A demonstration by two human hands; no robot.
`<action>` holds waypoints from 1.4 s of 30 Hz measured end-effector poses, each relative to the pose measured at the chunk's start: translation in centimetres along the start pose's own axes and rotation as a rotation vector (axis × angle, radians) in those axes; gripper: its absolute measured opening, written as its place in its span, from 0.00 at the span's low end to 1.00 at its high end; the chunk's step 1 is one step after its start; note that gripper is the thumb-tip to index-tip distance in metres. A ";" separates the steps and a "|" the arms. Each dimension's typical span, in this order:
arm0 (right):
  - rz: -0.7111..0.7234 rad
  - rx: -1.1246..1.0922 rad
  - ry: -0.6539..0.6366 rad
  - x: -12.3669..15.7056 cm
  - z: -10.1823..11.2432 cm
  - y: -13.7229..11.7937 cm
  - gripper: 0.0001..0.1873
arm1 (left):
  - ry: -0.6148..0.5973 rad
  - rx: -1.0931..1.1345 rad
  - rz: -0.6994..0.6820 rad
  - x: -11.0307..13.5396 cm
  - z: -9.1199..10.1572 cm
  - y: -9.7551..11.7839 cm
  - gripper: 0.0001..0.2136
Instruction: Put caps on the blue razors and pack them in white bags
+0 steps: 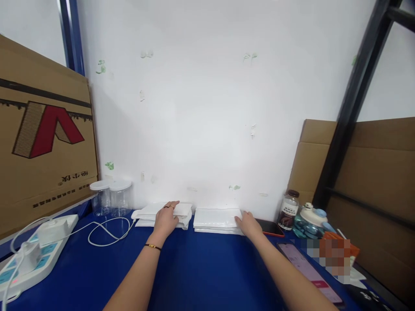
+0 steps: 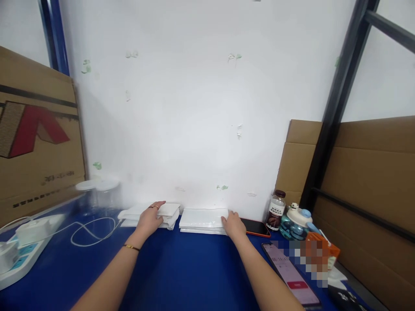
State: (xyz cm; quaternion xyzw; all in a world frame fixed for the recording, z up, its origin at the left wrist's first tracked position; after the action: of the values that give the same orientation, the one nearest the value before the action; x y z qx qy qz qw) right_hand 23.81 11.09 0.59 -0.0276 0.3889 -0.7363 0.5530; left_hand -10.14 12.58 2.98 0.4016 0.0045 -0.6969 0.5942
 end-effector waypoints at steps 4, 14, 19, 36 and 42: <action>0.314 0.207 0.161 1.7 1.3 -1.9 0.21 | -0.072 -0.103 -0.060 -0.9 -0.4 -1.2 0.17; 0.520 -0.298 0.211 8.9 6.1 -8.6 0.29 | 0.239 -0.087 -0.280 -1.0 6.0 7.6 0.16; 0.519 -0.477 0.203 10.8 6.6 -9.6 0.25 | -0.237 0.230 -0.371 2.9 4.0 12.9 0.16; -0.526 -1.311 -0.107 8.2 1.3 -1.9 0.11 | -0.257 -0.291 -0.376 6.0 0.0 13.9 0.28; -0.915 -1.619 -0.181 9.2 -0.2 -1.6 0.16 | -0.309 -0.497 -0.687 3.8 2.1 17.5 0.27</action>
State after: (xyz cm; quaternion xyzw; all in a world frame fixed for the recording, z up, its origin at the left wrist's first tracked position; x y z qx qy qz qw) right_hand 18.90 3.65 -2.22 -0.6123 0.6903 -0.3821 0.0500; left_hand 3.30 3.24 10.47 0.1131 0.2163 -0.8832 0.4005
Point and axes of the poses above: each hand's wrist, its own x-axis away from the middle knuckle, its own z-axis out of the back of the hand, y = z × x, the point moved 3 cm from there along -x, towards the middle knuckle, and after that the axes turned 9 degrees about y, right-handed, at the moved point
